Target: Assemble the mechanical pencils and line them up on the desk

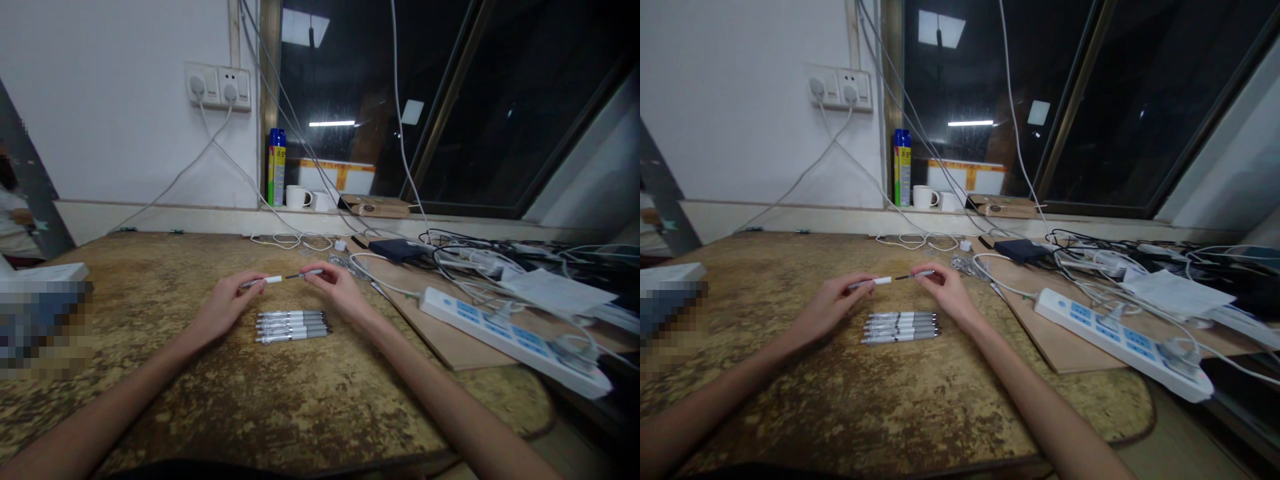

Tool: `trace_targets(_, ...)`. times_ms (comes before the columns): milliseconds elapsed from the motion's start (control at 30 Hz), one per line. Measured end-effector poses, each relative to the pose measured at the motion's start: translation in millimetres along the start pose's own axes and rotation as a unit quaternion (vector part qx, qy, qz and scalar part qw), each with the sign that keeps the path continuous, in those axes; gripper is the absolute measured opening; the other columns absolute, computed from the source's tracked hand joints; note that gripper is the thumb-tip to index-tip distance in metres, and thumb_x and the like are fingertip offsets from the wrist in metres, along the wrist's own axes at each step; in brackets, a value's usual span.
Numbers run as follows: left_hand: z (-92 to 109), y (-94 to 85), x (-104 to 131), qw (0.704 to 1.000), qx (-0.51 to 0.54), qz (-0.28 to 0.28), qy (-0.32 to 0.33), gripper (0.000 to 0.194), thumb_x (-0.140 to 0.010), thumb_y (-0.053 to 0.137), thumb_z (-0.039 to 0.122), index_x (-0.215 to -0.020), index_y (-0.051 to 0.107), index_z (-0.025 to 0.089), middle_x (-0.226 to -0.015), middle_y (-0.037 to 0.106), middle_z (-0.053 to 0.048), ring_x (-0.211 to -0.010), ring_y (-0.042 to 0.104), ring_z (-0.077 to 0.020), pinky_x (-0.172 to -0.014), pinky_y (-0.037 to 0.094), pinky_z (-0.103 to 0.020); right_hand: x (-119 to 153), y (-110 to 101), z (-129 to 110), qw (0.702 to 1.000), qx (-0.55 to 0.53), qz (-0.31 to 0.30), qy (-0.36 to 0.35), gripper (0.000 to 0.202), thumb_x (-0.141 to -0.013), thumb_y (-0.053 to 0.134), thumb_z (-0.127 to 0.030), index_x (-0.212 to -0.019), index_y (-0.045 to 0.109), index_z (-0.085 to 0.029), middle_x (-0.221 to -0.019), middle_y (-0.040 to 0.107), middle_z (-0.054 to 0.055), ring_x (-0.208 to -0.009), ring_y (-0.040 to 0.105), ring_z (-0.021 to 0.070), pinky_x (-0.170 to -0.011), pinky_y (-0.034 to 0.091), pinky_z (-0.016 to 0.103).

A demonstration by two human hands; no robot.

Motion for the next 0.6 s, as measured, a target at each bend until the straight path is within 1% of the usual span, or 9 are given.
trace_targets(200,-4.6,-3.4,-1.1,1.000,0.012,0.012,-0.016,0.039,-0.098,0.053,0.048,-0.112,0.075,0.019,-0.103,0.077,-0.007,-0.094,0.068,-0.0248,-0.088,0.050,-0.035,-1.7,-10.7,4.3,0.999,-0.024,0.044,0.012,0.024,-0.080,0.074,-0.039,-0.098,0.076,-0.023,-0.095,0.075,0.004,-0.089,0.066,0.0210,-0.087,0.051,0.035)
trace_targets(367,-11.2,-6.7,-2.4,0.999,0.012,0.020,-0.028,0.040,-0.098,0.054,0.048,-0.114,0.075,0.019,-0.104,0.077,-0.007,-0.095,0.068,-0.0254,-0.084,0.049,-0.033,-4.1,-19.6,13.0,0.995,-0.070,0.072,0.027,0.024,-0.079,0.075,-0.040,-0.096,0.076,-0.023,-0.095,0.073,0.004,-0.088,0.066,0.0192,-0.090,0.051,0.034)
trace_targets(467,-14.5,-7.8,-3.9,0.999,0.016,0.022,-0.029,0.039,-0.098,0.054,0.048,-0.115,0.075,0.020,-0.101,0.077,-0.005,-0.094,0.068,-0.0248,-0.083,0.049,-0.032,-5.5,-22.9,18.8,0.991,-0.105,0.076,0.037,0.024,-0.078,0.077,-0.039,-0.096,0.076,-0.023,-0.091,0.071,0.003,-0.087,0.065,0.0182,-0.091,0.051,0.034)
trace_targets(600,-14.3,-8.5,-4.5,0.999,0.018,0.023,-0.036,0.038,-0.098,0.054,0.047,-0.113,0.075,0.019,-0.100,0.076,-0.006,-0.094,0.067,-0.0245,-0.082,0.047,-0.032,-6.5,-25.6,22.7,0.988,-0.124,0.089,0.034,0.022,-0.078,0.076,-0.037,-0.094,0.076,-0.023,-0.092,0.071,0.003,-0.090,0.065,0.0178,-0.095,0.049,0.034)
Point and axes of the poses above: each hand's wrist, its own x-axis away from the middle knuckle, its own y-axis out of the palm, z = x × y, the point moved 6 cm from there along -x, towards the middle knuckle
